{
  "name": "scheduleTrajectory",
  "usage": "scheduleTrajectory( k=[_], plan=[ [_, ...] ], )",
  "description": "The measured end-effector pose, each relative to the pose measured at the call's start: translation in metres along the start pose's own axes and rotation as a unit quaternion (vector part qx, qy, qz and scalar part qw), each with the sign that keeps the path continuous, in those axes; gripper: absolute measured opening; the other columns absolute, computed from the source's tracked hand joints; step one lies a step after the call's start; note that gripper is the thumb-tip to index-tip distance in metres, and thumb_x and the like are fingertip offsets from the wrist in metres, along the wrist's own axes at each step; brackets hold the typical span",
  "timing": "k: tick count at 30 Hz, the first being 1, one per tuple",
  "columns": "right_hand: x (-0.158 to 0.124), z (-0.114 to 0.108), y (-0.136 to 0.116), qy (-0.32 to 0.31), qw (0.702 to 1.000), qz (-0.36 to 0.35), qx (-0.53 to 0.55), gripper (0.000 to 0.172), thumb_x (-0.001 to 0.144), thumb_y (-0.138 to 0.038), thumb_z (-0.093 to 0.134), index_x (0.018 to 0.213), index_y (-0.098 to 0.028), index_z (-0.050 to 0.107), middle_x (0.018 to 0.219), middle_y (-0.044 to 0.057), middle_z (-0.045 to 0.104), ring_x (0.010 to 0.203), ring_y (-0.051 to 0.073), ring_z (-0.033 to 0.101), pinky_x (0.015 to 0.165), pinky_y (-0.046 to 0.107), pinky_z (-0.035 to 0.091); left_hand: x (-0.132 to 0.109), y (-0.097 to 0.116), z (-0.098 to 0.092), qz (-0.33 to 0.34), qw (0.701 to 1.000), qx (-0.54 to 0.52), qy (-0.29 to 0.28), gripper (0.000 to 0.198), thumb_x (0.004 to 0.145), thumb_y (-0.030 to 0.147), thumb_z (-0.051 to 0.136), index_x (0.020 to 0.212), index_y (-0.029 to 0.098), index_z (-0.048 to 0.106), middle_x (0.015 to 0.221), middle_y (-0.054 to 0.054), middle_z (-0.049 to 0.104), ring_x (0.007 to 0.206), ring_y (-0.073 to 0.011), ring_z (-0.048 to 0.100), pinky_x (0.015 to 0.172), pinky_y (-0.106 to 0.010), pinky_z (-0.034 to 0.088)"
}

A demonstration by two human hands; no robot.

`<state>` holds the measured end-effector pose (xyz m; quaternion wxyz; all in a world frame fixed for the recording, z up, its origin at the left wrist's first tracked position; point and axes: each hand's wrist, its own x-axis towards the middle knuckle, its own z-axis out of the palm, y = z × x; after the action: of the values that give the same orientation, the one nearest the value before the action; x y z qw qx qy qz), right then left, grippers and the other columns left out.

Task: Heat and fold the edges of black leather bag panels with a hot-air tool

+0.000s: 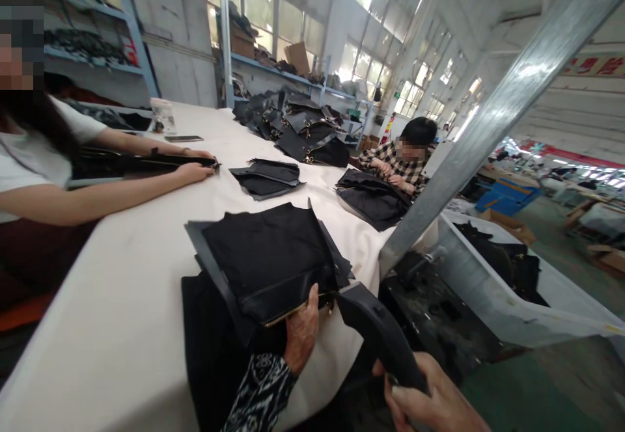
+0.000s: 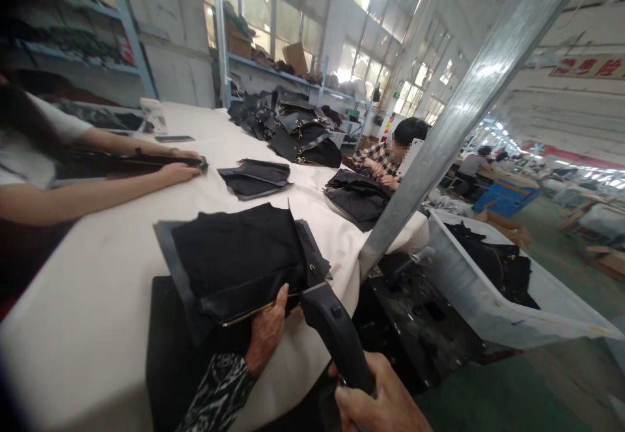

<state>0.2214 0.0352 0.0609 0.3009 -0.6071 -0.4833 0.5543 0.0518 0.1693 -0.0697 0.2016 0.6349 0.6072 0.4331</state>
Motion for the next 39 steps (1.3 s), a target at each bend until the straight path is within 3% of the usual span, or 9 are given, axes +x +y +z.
scheduleTrajectory(
  k=[3, 7, 10, 15, 22, 27, 31, 35, 39],
  plan=[
    [0.015, 0.006, -0.004, -0.032, 0.999, -0.016, 0.004, 0.051, 0.077, -0.052, 0.062, 0.107, -0.012, 0.051, 0.058, -0.002, 0.054, 0.047, 0.013, 0.051, 0.049, 0.025, 0.042, -0.006, -0.001, 0.002, -0.028, 0.999, -0.038, -0.015, 0.046, 0.085, 0.007, 0.035, 0.120, 0.012, 0.065, 0.129, -0.018, 0.058, 0.129, -0.0402, 0.041, 0.109, -0.061, 0.026],
    [0.030, 0.014, -0.011, -0.063, 0.997, -0.016, 0.040, 0.048, 0.076, -0.049, 0.063, 0.105, -0.013, 0.050, 0.058, -0.003, 0.054, 0.047, 0.012, 0.051, 0.048, 0.024, 0.043, -0.011, -0.004, 0.003, -0.047, 0.993, -0.109, -0.023, 0.047, 0.089, 0.016, 0.031, 0.122, 0.020, 0.064, 0.134, -0.010, 0.055, 0.138, -0.0394, 0.024, 0.112, -0.063, 0.012],
    [0.044, 0.020, -0.014, -0.059, 0.996, -0.014, 0.068, 0.044, 0.074, -0.047, 0.064, 0.099, -0.013, 0.051, 0.052, -0.005, 0.051, 0.040, 0.010, 0.046, 0.042, 0.021, 0.040, -0.013, -0.009, 0.002, -0.039, 0.990, -0.122, -0.058, 0.047, 0.090, 0.019, 0.030, 0.121, 0.019, 0.065, 0.130, -0.012, 0.059, 0.134, -0.0411, 0.033, 0.112, -0.062, 0.012],
    [0.068, 0.017, -0.009, -0.014, 0.999, -0.042, 0.021, 0.037, 0.077, -0.049, 0.059, 0.071, -0.013, 0.054, 0.043, -0.003, 0.049, 0.035, 0.008, 0.043, 0.038, 0.020, 0.037, -0.014, -0.017, 0.001, -0.020, 0.993, -0.084, -0.077, 0.049, 0.087, 0.015, 0.029, 0.124, 0.011, 0.062, 0.130, -0.018, 0.057, 0.128, -0.0424, 0.041, 0.111, -0.060, 0.020],
    [0.052, 0.005, -0.001, 0.020, 0.999, -0.024, 0.016, 0.045, 0.077, -0.055, 0.060, 0.092, -0.013, 0.053, 0.047, -0.005, 0.049, 0.036, 0.010, 0.044, 0.038, 0.022, 0.039, -0.016, -0.016, 0.004, -0.072, 0.981, -0.178, 0.005, 0.034, 0.086, 0.036, 0.050, 0.109, 0.022, 0.071, 0.111, -0.015, 0.068, 0.125, -0.0389, 0.047, 0.112, -0.058, 0.022],
    [0.040, 0.011, -0.003, -0.010, 1.000, -0.004, -0.020, 0.044, 0.077, -0.052, 0.059, 0.096, -0.013, 0.053, 0.046, -0.004, 0.051, 0.036, 0.011, 0.046, 0.040, 0.021, 0.039, -0.013, -0.012, 0.001, -0.074, 0.985, -0.157, -0.012, 0.039, 0.085, 0.043, 0.049, 0.104, 0.019, 0.073, 0.103, -0.018, 0.070, 0.120, -0.0412, 0.050, 0.110, -0.062, 0.022],
    [0.061, 0.016, -0.009, -0.021, 0.999, -0.034, -0.023, 0.034, 0.079, -0.047, 0.058, 0.083, -0.014, 0.055, 0.045, -0.004, 0.051, 0.036, 0.010, 0.044, 0.040, 0.021, 0.039, -0.014, -0.013, 0.000, -0.060, 0.987, -0.149, -0.025, 0.046, 0.085, 0.048, 0.046, 0.107, 0.019, 0.073, 0.111, -0.020, 0.068, 0.117, -0.0445, 0.051, 0.106, -0.067, 0.024],
    [0.090, 0.010, -0.017, -0.003, 0.998, -0.055, -0.016, 0.041, 0.082, -0.050, 0.056, 0.063, -0.014, 0.053, 0.045, -0.001, 0.050, 0.038, 0.010, 0.046, 0.042, 0.023, 0.039, -0.015, -0.016, 0.000, -0.045, 0.989, -0.129, -0.050, 0.045, 0.086, 0.043, 0.041, 0.110, 0.020, 0.072, 0.116, -0.017, 0.067, 0.116, -0.0431, 0.053, 0.106, -0.064, 0.027],
    [0.094, -0.001, -0.026, 0.008, 0.998, -0.061, 0.013, 0.041, 0.082, -0.052, 0.058, 0.066, -0.014, 0.054, 0.044, -0.001, 0.050, 0.039, 0.011, 0.046, 0.042, 0.023, 0.038, -0.013, -0.016, 0.003, -0.011, 0.996, -0.043, -0.078, 0.050, 0.090, 0.028, 0.028, 0.114, 0.016, 0.070, 0.123, -0.018, 0.063, 0.120, -0.0439, 0.049, 0.105, -0.065, 0.027]
  ],
)
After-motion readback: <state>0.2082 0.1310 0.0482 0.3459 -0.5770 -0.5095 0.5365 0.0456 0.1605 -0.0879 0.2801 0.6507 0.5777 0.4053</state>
